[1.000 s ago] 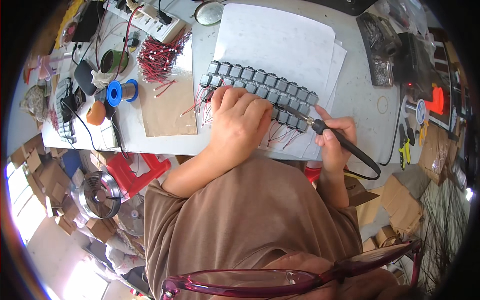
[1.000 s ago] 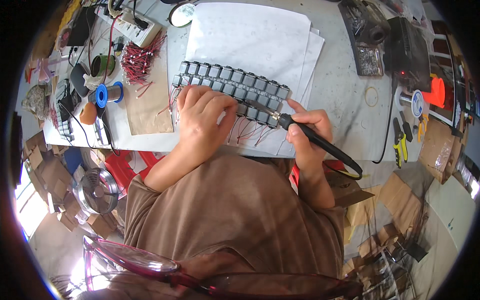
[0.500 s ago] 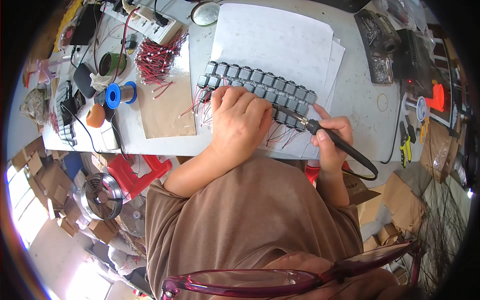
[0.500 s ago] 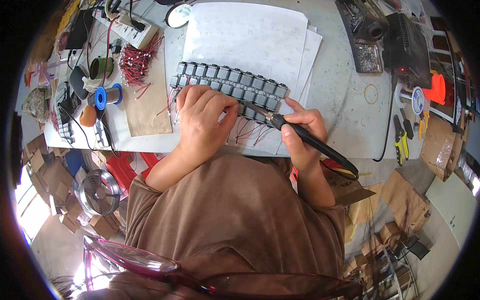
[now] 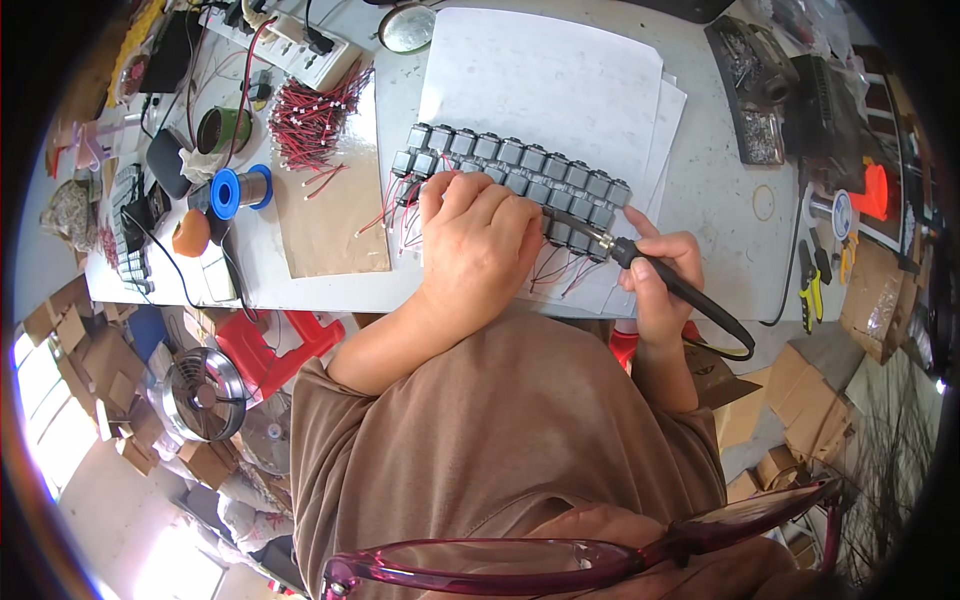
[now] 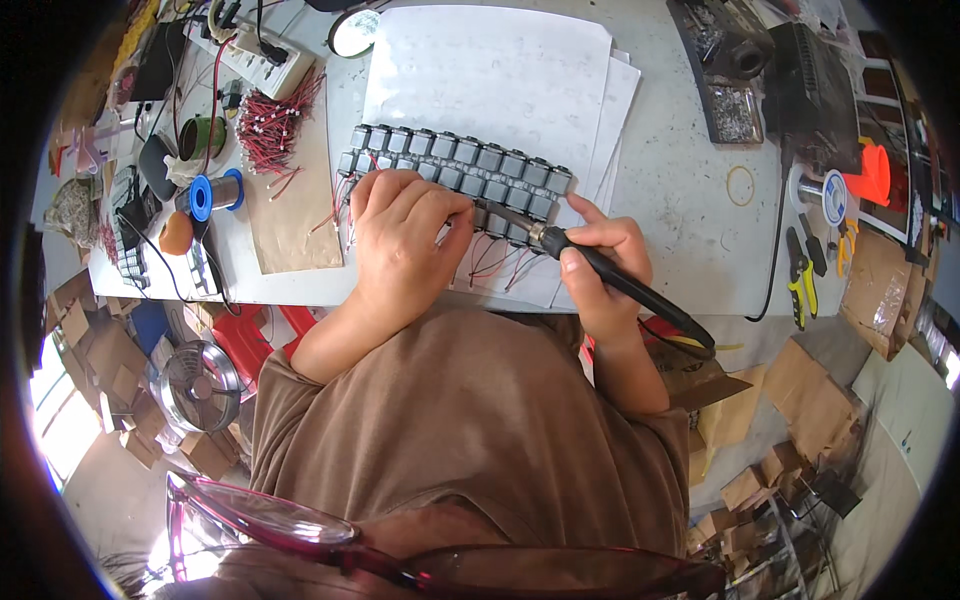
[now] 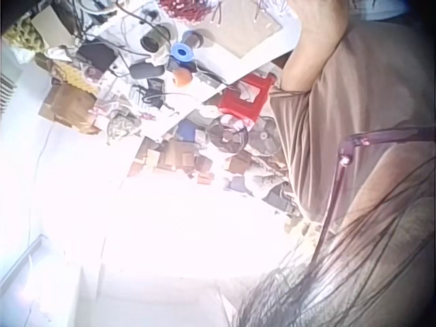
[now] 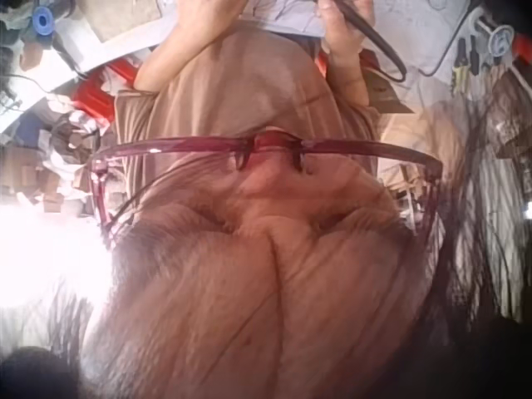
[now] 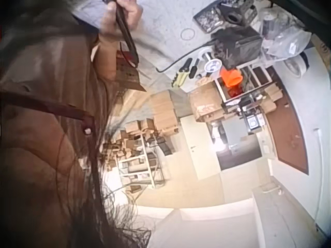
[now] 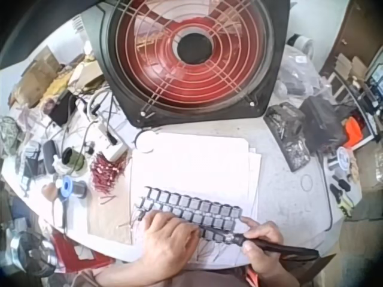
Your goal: The person solders wires onto small electronic components arranged on a table using a soldering iron.
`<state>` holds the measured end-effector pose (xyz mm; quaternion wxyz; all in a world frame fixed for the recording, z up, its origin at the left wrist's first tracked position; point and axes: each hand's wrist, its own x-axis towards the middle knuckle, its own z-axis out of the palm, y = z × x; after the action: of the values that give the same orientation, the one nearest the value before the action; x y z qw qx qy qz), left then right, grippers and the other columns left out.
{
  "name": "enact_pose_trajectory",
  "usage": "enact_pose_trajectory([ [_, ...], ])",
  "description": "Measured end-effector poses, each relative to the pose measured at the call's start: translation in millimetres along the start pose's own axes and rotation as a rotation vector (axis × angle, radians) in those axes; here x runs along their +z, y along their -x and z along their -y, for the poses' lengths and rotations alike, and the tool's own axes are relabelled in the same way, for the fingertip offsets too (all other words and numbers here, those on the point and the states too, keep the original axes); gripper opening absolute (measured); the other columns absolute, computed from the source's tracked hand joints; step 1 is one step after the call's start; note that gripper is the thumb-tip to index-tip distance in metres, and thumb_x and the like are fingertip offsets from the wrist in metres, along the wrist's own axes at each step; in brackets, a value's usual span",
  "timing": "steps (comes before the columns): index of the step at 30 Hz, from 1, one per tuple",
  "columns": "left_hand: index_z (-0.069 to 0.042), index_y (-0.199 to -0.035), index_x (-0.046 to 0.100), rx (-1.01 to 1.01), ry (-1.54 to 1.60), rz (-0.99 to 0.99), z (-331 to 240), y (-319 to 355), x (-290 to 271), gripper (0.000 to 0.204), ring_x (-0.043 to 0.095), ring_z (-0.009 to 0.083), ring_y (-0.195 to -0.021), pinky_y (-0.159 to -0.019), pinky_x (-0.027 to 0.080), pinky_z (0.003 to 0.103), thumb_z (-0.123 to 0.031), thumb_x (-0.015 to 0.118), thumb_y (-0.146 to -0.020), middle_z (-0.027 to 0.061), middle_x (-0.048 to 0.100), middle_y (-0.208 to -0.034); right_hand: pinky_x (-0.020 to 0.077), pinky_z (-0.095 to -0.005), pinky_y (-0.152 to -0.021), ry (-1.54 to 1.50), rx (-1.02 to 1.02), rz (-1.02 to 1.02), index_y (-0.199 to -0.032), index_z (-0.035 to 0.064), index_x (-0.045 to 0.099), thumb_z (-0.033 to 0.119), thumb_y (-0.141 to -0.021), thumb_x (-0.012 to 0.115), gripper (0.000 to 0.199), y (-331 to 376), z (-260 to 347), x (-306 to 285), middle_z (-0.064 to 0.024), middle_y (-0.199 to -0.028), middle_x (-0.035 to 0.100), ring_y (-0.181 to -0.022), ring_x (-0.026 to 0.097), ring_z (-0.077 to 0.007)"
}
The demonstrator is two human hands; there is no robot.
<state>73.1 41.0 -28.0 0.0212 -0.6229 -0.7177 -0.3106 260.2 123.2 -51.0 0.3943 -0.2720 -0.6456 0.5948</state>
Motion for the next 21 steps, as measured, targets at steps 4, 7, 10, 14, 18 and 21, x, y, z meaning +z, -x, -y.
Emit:
enact_pose_trajectory([
  [4, -0.011, -0.076, 0.062, 0.002, 0.002, 0.007, 1, -2, -1, 0.016, 0.055, 0.0202, -0.081, -0.079, 0.038, 0.037, -0.004, 0.069, -0.063, -0.0015, 0.061, -0.074, 0.0364, -0.0574, -0.1, -0.068, 0.039, -0.082, -0.089, 0.0016, 0.045, 0.0, -0.078, 0.046, 0.011, 0, -1, 0, -0.001, -0.054, 0.046, -0.049, 0.045, -0.007],
  [7, -0.011, -0.076, 0.062, 0.002, 0.0, 0.006, 2, -2, -1, 0.016, 0.055, 0.0205, -0.08, -0.079, 0.038, 0.037, -0.004, 0.069, -0.064, -0.0012, 0.062, -0.074, 0.0364, -0.0575, -0.1, -0.069, 0.036, -0.077, -0.089, 0.0017, 0.045, 0.0, -0.078, 0.046, 0.011, -1, -1, 2, -0.001, -0.054, 0.045, -0.049, 0.045, -0.0069],
  [10, -0.011, -0.076, 0.062, -0.012, -0.043, 0.015, 1, 0, -5, 0.015, 0.055, 0.0211, -0.08, -0.08, 0.038, 0.039, -0.007, 0.07, -0.064, -0.0003, 0.061, -0.074, 0.0365, -0.0576, -0.1, -0.09, 0.032, -0.061, -0.09, 0.0018, 0.045, 0.003, -0.079, 0.048, 0.011, -2, -3, 3, -0.0012, -0.054, 0.046, -0.049, 0.045, -0.0076],
  [14, -0.011, -0.079, 0.061, -0.052, -0.052, 0.055, -3, 3, -12, 0.018, 0.055, 0.0223, -0.08, -0.082, 0.039, 0.042, -0.014, 0.073, -0.066, 0.0016, 0.06, -0.078, 0.0409, -0.0569, -0.096, -0.07, -0.002, -0.107, -0.088, 0.0019, 0.049, 0.007, -0.08, 0.053, 0.01, 0, -8, 2, -0.0001, -0.054, 0.043, -0.048, 0.043, -0.0055],
  [18, -0.01, -0.084, 0.062, -0.05, -0.027, 0.052, 3, 5, -30, 0.02, 0.056, 0.0222, -0.086, -0.086, 0.039, 0.043, -0.013, 0.073, -0.067, 0.0028, 0.06, -0.083, 0.0412, -0.0568, -0.096, -0.036, -0.03, -0.147, -0.087, -0.0009, 0.047, 0.009, -0.08, 0.049, 0.012, 4, -11, 1, -0.0027, -0.053, 0.039, -0.047, 0.04, -0.0081],
  [21, -0.009, -0.085, 0.063, 0.004, 0.135, -0.052, 18, 13, -50, 0.021, 0.057, 0.0233, -0.087, -0.082, 0.043, 0.04, -0.008, 0.072, -0.066, 0.0045, 0.061, -0.087, 0.0406, -0.0557, -0.097, -0.103, 0.014, -0.142, -0.088, -0.0009, 0.044, 0.009, -0.081, 0.048, 0.013, 1, -11, -2, -0.0027, -0.053, 0.039, -0.046, 0.04, -0.0085],
])
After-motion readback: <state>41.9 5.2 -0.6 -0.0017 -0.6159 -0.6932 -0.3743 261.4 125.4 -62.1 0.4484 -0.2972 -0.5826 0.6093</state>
